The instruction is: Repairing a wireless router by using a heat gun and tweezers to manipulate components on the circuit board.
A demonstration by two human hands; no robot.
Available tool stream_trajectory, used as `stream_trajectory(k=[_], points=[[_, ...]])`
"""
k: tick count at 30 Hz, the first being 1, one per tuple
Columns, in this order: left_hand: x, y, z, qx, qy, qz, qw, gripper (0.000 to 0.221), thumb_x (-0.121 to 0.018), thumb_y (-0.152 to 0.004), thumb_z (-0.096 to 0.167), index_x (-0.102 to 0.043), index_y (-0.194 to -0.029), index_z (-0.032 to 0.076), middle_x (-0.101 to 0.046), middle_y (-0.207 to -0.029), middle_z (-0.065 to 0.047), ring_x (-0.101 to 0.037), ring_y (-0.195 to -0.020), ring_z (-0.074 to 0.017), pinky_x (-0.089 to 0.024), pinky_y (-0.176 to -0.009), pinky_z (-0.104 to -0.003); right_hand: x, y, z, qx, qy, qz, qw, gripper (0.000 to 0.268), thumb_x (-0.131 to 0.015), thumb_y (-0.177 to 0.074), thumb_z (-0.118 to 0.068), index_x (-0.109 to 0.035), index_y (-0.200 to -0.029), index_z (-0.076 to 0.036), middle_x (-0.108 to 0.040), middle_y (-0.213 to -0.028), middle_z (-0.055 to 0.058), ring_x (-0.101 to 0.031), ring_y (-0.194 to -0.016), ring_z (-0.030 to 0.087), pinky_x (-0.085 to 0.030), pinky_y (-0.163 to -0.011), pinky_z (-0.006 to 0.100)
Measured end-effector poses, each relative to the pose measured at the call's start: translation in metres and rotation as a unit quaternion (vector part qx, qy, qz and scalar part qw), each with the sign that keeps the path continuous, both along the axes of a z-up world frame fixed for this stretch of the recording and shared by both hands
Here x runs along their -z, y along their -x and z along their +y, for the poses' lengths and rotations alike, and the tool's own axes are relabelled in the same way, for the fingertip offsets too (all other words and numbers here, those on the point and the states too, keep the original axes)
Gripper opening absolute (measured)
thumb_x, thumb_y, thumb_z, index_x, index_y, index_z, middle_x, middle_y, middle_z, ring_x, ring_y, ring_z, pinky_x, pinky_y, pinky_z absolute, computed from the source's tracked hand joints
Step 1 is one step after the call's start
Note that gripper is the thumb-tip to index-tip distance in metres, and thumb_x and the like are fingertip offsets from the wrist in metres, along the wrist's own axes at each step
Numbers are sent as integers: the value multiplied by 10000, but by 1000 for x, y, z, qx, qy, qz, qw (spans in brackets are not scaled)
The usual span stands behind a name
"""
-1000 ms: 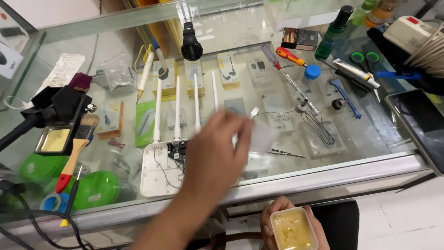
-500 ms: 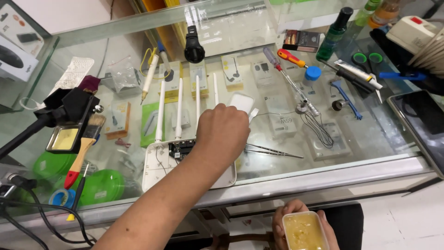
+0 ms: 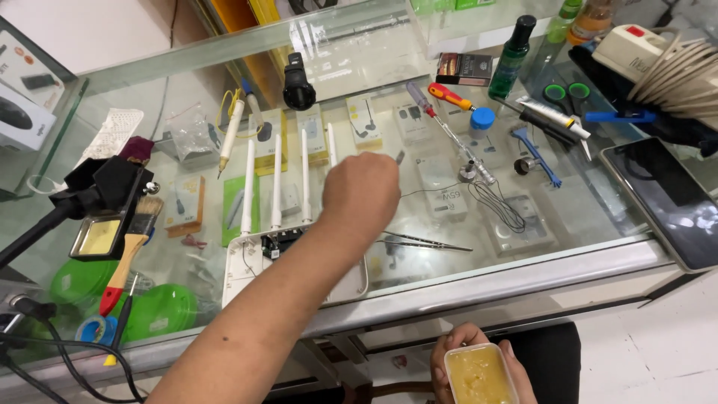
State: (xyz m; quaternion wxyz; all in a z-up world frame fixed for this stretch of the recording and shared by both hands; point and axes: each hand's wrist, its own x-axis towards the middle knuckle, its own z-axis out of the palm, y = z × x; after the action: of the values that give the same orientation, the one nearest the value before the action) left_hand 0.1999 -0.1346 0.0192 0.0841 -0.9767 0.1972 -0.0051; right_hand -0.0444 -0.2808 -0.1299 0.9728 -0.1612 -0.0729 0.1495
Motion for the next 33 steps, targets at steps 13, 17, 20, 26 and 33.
stream_trajectory(k=[13,17,20,26,33], points=[[-77,96,131,-139,729,70,666,133,-490,-1033,75,-528,-1151,123,-613,-735,-80,-427,-494,-127,-367,-495,-261,-76,-40,10,119,158,5,980,523,-678,-1002,-521,-589,-1328,-122,-561,-1409,322,-746,-719,506,-617,-539,462],[-36,113,173,-112,795,26,596,281,-572,-990,191,-627,-1199,12,-662,-984,-133,-500,-570,-132,-390,-534,-253,-121,-95,28,157,252,46,954,443,-524,-811,-25,-601,-1245,-72,-599,-1444,272,-627,-1161,500,-577,-952,629],[-17,115,193,4,835,87,543,802,-794,-815,413,-496,-1423,-17,-550,-1159,-99,-562,-855,-133,-508,-743,-278,-146,-126,46,114,474,-137,862,801,-670,-719,103,-353,-1440,-42,-544,-1528,205,-734,-1109,435,-586,-959,437],[-31,125,175,14,745,123,655,706,-758,-865,144,-469,-1506,76,-585,-1201,-83,-631,-1056,-187,-586,-1089,-320,-148,-148,69,63,473,-268,837,583,-696,-767,124,-467,-1253,-105,-337,-1663,246,-701,-1211,372,-634,-968,457],[-20,158,130,121,679,-67,721,174,-609,-987,151,-716,-1068,40,-757,-964,-106,-742,-839,-210,-607,-811,-290,-125,-133,56,82,463,-169,866,618,-773,-785,25,-473,-1308,-112,-630,-1489,236,-687,-1173,230,-571,-925,342]])
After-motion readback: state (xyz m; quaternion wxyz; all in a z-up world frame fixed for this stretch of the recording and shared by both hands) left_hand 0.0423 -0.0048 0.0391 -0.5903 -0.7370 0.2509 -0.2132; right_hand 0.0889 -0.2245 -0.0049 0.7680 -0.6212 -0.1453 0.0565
